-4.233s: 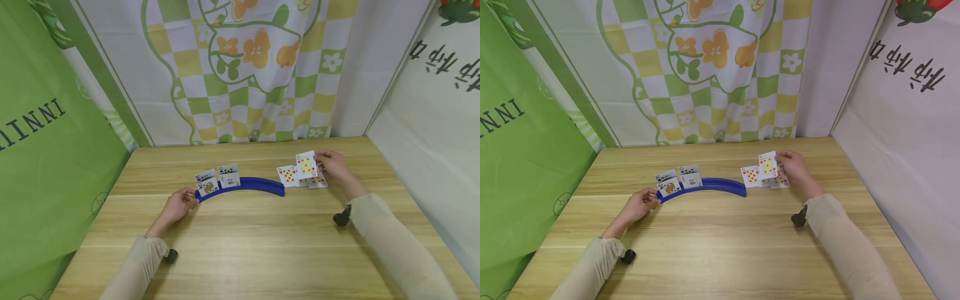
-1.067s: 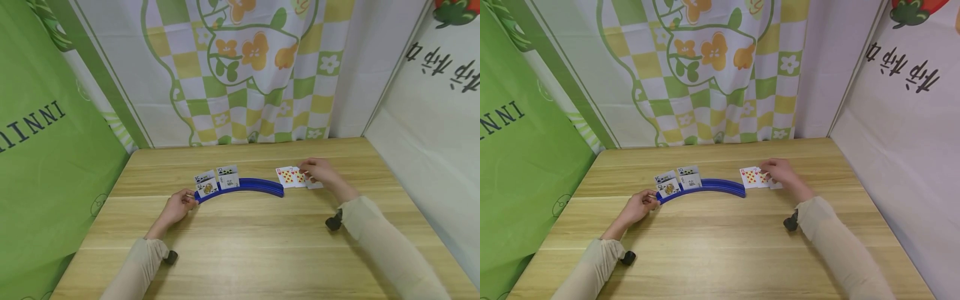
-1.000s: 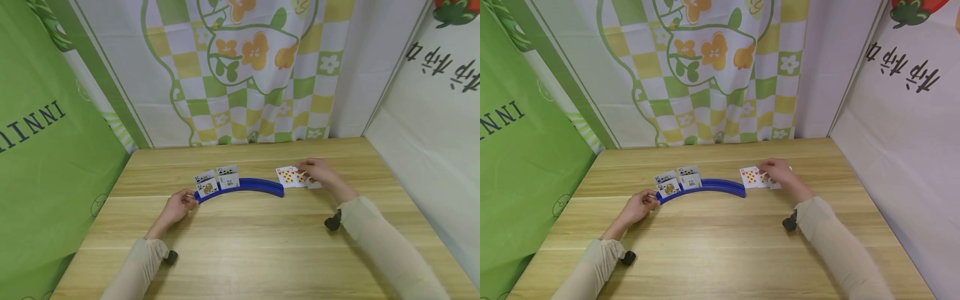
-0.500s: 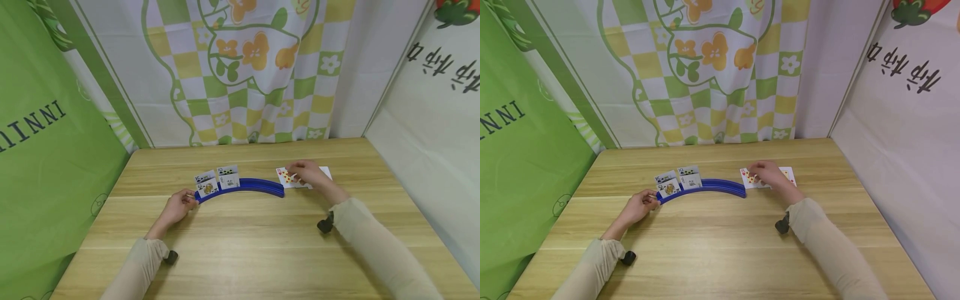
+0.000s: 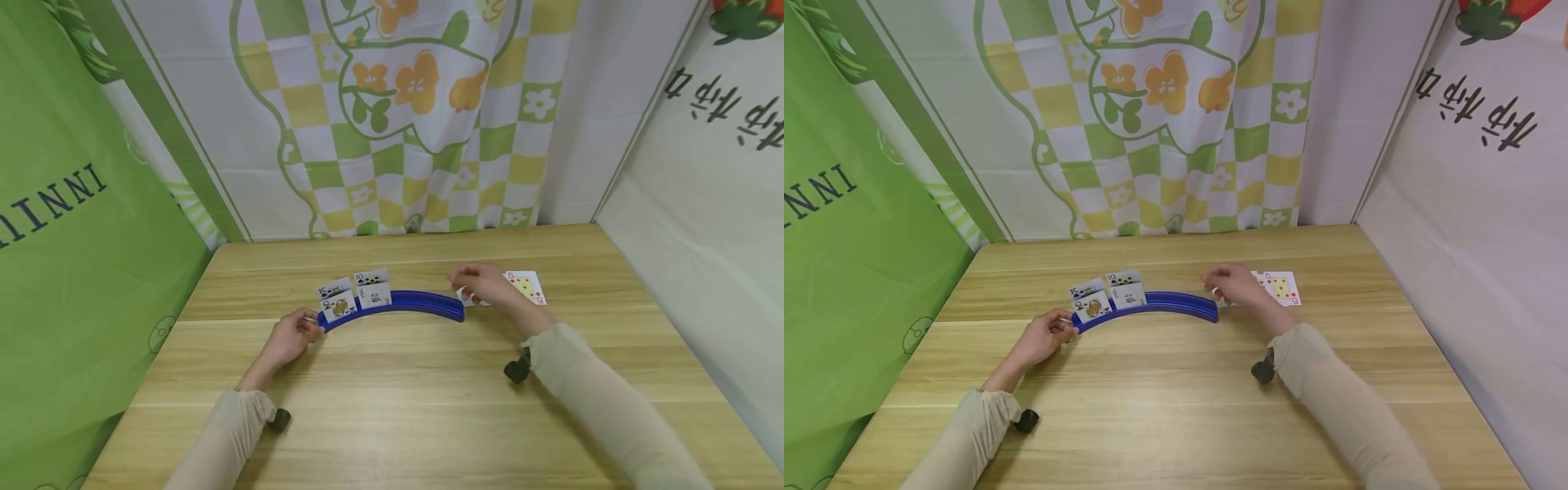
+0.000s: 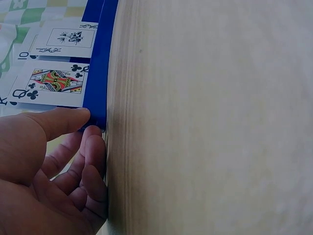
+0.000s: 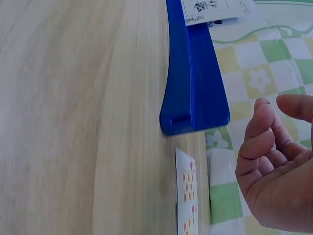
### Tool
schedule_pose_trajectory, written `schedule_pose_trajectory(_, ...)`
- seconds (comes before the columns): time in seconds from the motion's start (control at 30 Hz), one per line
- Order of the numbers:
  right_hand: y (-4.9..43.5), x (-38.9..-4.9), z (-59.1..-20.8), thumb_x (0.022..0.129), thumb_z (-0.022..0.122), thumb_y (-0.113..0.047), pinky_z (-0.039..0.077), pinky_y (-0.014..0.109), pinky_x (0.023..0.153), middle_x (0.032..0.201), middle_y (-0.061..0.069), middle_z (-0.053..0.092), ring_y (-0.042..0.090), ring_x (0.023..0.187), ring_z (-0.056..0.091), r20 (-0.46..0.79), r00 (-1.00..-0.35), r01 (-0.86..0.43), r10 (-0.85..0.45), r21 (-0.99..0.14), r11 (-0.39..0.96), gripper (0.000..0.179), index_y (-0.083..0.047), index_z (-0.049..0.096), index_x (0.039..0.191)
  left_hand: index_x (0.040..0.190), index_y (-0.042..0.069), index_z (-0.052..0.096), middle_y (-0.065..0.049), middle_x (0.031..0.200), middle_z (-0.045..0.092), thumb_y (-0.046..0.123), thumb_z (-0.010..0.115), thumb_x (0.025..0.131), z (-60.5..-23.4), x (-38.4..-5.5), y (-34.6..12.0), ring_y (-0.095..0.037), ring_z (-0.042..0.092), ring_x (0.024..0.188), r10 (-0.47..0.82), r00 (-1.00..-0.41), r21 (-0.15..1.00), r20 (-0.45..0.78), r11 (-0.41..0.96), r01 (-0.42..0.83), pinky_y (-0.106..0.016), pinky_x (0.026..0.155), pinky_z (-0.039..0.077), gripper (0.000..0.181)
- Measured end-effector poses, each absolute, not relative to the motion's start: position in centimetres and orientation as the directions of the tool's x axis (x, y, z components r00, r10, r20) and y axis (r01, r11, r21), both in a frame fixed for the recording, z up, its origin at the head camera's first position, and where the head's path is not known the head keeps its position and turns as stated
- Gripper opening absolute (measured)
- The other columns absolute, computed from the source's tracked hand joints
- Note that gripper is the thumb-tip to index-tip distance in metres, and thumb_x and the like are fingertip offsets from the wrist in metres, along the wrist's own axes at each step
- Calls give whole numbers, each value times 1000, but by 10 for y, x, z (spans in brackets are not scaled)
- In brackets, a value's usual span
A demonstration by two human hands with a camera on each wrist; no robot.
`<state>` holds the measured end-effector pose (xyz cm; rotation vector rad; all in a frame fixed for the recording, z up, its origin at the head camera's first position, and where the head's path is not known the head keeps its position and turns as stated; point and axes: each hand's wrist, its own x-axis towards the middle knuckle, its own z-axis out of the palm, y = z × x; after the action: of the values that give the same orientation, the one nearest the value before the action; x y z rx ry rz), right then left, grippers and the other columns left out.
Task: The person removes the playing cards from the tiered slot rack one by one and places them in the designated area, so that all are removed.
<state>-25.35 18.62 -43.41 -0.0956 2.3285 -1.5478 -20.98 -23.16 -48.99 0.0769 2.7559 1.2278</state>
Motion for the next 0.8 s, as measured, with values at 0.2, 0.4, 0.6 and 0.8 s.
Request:
schedule_pose_trajectory(0.2, 175, -252, -434, 102, 54, -27, 49, 33, 69, 108, 14, 66, 16, 78, 60, -225, -938, 110, -262, -914, 391, 36, -1, 61, 126, 121, -1, 62, -13, 95, 72, 11, 70, 91, -489, -209, -232, -16, 64, 80, 97, -991, 742, -96, 670, -6, -26, 66, 51, 33)
schedule_pose_trajectory(0.4, 162, -250, -430, 101, 55, -23, 47, 27, 65, 105, 11, 67, 14, 76, 60, -214, -935, 105, -282, -929, 354, 34, 1, 61, 126, 121, 0, 62, -14, 95, 72, 11, 70, 91, -489, -210, -232, -17, 63, 79, 97, -990, 746, -99, 665, -10, -26, 65, 51, 33)
schedule_pose_trajectory(0.6, 149, -249, -430, 101, 55, -22, 47, 25, 61, 109, 16, 68, 15, 75, 60, -202, -932, 84, -300, -927, 365, 35, 1, 61, 127, 121, -1, 61, -13, 95, 72, 11, 70, 91, -490, -210, -233, -17, 63, 79, 102, -989, 748, -105, 664, -11, -26, 65, 51, 33)
schedule_pose_trajectory(0.8, 134, -245, -428, 100, 57, -27, 50, 28, 65, 116, 14, 69, 20, 80, 61, -201, -934, 72, -296, -916, 395, 28, -8, 67, 118, 120, -1, 62, -13, 94, 71, 11, 70, 91, -490, -210, -232, -16, 63, 77, 101, -990, 749, -103, 663, -11, -25, 63, 51, 33)
